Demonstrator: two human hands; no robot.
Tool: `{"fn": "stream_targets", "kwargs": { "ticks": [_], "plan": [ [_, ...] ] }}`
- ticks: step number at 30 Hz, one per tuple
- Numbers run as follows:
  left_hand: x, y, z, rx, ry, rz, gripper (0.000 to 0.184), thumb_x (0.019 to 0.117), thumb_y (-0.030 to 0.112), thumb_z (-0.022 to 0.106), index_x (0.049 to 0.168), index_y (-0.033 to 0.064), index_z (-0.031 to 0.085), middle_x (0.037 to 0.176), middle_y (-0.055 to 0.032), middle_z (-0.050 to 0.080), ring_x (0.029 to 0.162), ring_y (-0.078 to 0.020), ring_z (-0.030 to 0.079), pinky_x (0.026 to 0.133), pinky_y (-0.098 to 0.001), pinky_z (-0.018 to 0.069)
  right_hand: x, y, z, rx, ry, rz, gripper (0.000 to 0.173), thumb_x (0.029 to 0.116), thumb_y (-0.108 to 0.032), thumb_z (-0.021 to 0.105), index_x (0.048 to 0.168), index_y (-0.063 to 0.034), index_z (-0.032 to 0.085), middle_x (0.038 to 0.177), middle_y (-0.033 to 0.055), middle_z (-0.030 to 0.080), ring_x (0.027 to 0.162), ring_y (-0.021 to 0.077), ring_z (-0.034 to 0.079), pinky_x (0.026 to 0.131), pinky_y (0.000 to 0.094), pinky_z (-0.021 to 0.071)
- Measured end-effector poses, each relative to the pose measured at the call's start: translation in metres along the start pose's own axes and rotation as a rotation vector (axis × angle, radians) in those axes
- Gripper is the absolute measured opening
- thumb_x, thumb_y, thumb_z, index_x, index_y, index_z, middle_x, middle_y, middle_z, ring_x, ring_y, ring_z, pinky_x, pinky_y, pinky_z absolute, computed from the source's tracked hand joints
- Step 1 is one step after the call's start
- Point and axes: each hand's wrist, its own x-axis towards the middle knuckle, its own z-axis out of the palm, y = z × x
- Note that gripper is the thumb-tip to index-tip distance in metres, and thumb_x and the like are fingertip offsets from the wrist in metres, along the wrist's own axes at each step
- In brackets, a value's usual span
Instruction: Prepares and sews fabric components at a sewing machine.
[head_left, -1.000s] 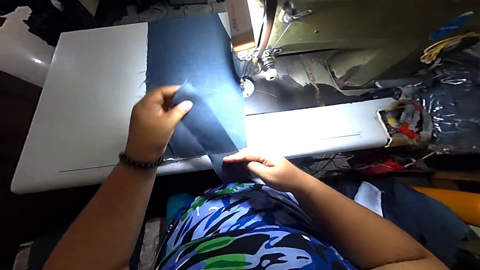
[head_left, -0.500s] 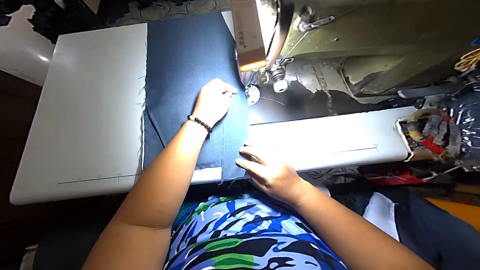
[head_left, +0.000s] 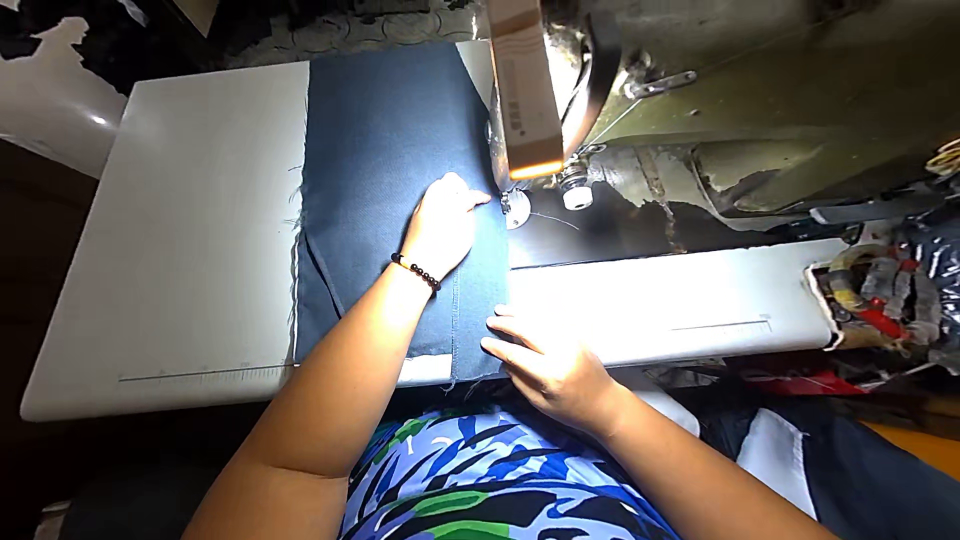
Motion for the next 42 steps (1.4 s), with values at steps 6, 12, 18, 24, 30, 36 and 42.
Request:
{"fn": "stream_targets", "kwargs": {
  "ticks": [6,12,18,24,30,36,42],
  "plan": [
    [0.0,0.0,0.004,0.025,0.02,0.009,0.034,0.0993,0.004,0.048,0.115,0.0102,0.078,0.105,-0.016,0.068,0.108,-0.0319,0.065,0.095,-0.045,0.0508,-0.001,0.0,-0.001,0.013,0.007,0.004,0.029,0.098,-0.013,0.055,0.114,-0.0126,0.078,0.123,0.0119,0.073,0.124,0.0263,0.066,0.107,0.0381,0.0512],
    [0.0,0.003,0.003,0.047,-0.028,-0.034,0.035,0.1005,0.005,0.047,0.118,0.0114,0.077,0.11,-0.0155,0.068,0.112,-0.032,0.063,0.093,-0.0467,0.051,-0.002,0.0,-0.001,0.028,0.016,0.009,0.029,0.0975,-0.013,0.055,0.113,-0.0124,0.079,0.123,0.0127,0.074,0.124,0.0268,0.066,0.106,0.0379,0.0513],
    [-0.001,0.012,-0.001,0.179,-0.095,-0.028,0.033,0.1,0.01,0.05,0.122,0.0157,0.075,0.111,-0.0126,0.065,0.113,-0.0325,0.06,0.085,-0.0492,0.0469,0.0,0.0,-0.002,0.05,0.006,0.028,0.028,0.0977,-0.014,0.055,0.112,-0.0118,0.079,0.122,0.0118,0.074,0.124,0.026,0.066,0.106,0.037,0.0517],
    [-0.035,0.031,-0.001,0.219,-0.322,-0.069,0.064,0.1066,0.041,0.032,0.162,0.0082,0.031,0.171,-0.0063,0.022,0.16,-0.0269,0.011,0.123,-0.0672,0.0073,-0.004,-0.011,-0.017,0.014,-0.083,0.079,0.03,0.0995,-0.018,0.052,0.111,-0.0148,0.08,0.125,0.0074,0.074,0.125,0.024,0.066,0.104,0.0399,0.0526],
    [-0.04,0.042,0.004,0.207,-0.36,-0.119,0.067,0.1048,0.044,0.031,0.163,0.0108,0.029,0.171,-0.0054,0.022,0.16,-0.0256,0.011,0.123,-0.0664,0.0064,-0.02,-0.012,-0.02,0.054,-0.067,0.096,0.029,0.1,-0.017,0.053,0.113,-0.0153,0.079,0.126,0.0067,0.073,0.127,0.024,0.064,0.106,0.0405,0.0509],
    [-0.037,0.042,0.005,0.215,-0.351,-0.125,0.066,0.1038,0.044,0.032,0.162,0.0115,0.031,0.171,-0.0049,0.023,0.159,-0.0252,0.014,0.122,-0.0665,0.0079,-0.019,-0.01,-0.022,0.057,-0.077,0.1,0.03,0.0999,-0.016,0.052,0.114,-0.0152,0.079,0.127,0.0067,0.073,0.128,0.0235,0.064,0.107,0.039,0.0512],
    [-0.036,0.042,0.006,0.216,-0.337,-0.132,0.066,0.1032,0.044,0.032,0.162,0.0131,0.032,0.171,-0.0041,0.024,0.16,-0.0248,0.014,0.122,-0.0671,0.0071,-0.017,-0.01,-0.024,0.058,-0.087,0.12,0.03,0.1007,-0.017,0.052,0.114,-0.0158,0.079,0.127,0.0055,0.073,0.128,0.0219,0.063,0.106,0.0384,0.0515]
  ]
}}
